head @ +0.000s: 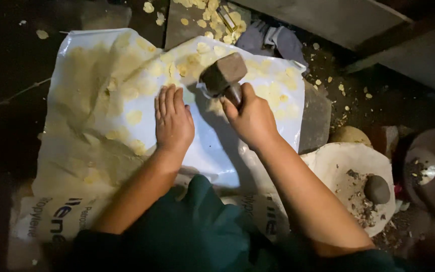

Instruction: Manually cracking nuts with a stone and flattening processed pieces with a mallet

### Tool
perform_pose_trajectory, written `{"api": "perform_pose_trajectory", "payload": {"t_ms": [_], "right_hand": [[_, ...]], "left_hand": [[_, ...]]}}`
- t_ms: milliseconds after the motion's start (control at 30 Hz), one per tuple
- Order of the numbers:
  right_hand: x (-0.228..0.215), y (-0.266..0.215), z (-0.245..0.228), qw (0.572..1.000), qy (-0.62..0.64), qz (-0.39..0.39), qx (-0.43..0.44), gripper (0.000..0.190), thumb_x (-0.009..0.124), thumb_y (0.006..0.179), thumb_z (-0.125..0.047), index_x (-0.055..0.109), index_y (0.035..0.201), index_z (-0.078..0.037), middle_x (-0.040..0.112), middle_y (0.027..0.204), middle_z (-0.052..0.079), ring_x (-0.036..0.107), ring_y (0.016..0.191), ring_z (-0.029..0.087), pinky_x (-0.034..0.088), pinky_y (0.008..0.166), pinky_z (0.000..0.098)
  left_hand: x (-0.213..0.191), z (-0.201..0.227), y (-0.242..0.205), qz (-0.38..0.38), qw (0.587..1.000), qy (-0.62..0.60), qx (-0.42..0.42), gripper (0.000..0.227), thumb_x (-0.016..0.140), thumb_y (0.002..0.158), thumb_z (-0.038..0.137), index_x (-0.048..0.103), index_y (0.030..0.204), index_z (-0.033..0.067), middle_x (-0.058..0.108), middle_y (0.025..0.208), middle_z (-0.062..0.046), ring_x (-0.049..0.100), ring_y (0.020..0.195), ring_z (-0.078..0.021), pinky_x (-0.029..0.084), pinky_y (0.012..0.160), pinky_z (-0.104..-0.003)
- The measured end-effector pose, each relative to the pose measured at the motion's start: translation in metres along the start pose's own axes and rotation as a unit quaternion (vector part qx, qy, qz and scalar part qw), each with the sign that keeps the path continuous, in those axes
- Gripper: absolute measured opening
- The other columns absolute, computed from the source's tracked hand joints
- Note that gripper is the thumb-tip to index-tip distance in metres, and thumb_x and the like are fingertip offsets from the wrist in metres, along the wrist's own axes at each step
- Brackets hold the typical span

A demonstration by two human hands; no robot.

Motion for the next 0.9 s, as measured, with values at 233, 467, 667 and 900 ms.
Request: {"api": "perform_pose_trajectory", "payload": {"t_ms": [233,467,667,900], "right_hand": [[0.066,0.004,0.037,0.994,-0.1,-0.041,0.032,0.059,0.059,0.098,-0.043,0.044,0.136,-0.002,0.072,0.093,0.03,0.073,0.093,0.05,0.058,0.083,0.0611],[0.049,-0.021,0.055,0.997,0.001,-0.061,0.048,0.043,0.063,0.092,-0.045,0.052,0.118,-0.012,0.074,0.094,0.024,0.072,0.099,0.048,0.057,0.086,0.0592],[0.053,-0.078,0.088,0.999,0.013,-0.003,0.05,0.043,0.064,0.093,-0.043,0.049,0.114,-0.009,0.072,0.086,0.021,0.07,0.082,0.046,0.054,0.072,0.0541],[-0.017,-0.079,0.103,0.968,-0.049,-0.246,-0.016,0.057,0.044,0.098,-0.061,0.056,0.126,-0.013,0.07,0.111,0.012,0.07,0.093,0.032,0.054,0.083,0.0456]], "left_hand": [[-0.004,0.003,0.008,-0.073,0.995,-0.057,-0.041,0.05,0.062,0.096,0.006,0.049,0.143,-0.0046,0.049,0.149,-0.027,0.041,0.146,-0.0446,0.029,0.122,-0.055],[0.005,0.002,0.023,-0.214,0.975,0.029,-0.055,0.073,0.054,0.1,0.028,0.029,0.161,-0.0055,0.028,0.166,-0.031,0.021,0.156,-0.0449,0.016,0.122,-0.064],[0.025,-0.025,0.057,-0.208,0.975,0.058,-0.047,0.069,0.051,0.106,0.029,0.033,0.158,-0.0139,0.031,0.162,-0.037,0.027,0.15,-0.0514,0.021,0.115,-0.068],[0.032,-0.033,0.056,-0.166,0.984,0.07,0.005,0.063,0.062,0.11,0.008,0.038,0.156,-0.0269,0.032,0.16,-0.046,0.027,0.147,-0.0528,0.017,0.11,-0.068]]}}
Point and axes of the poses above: each hand's wrist, its own y-axis towards the middle knuckle, its own x-axis out of the palm, z = x × y, the point moved 1 cm from there along y, towards the middle knuckle
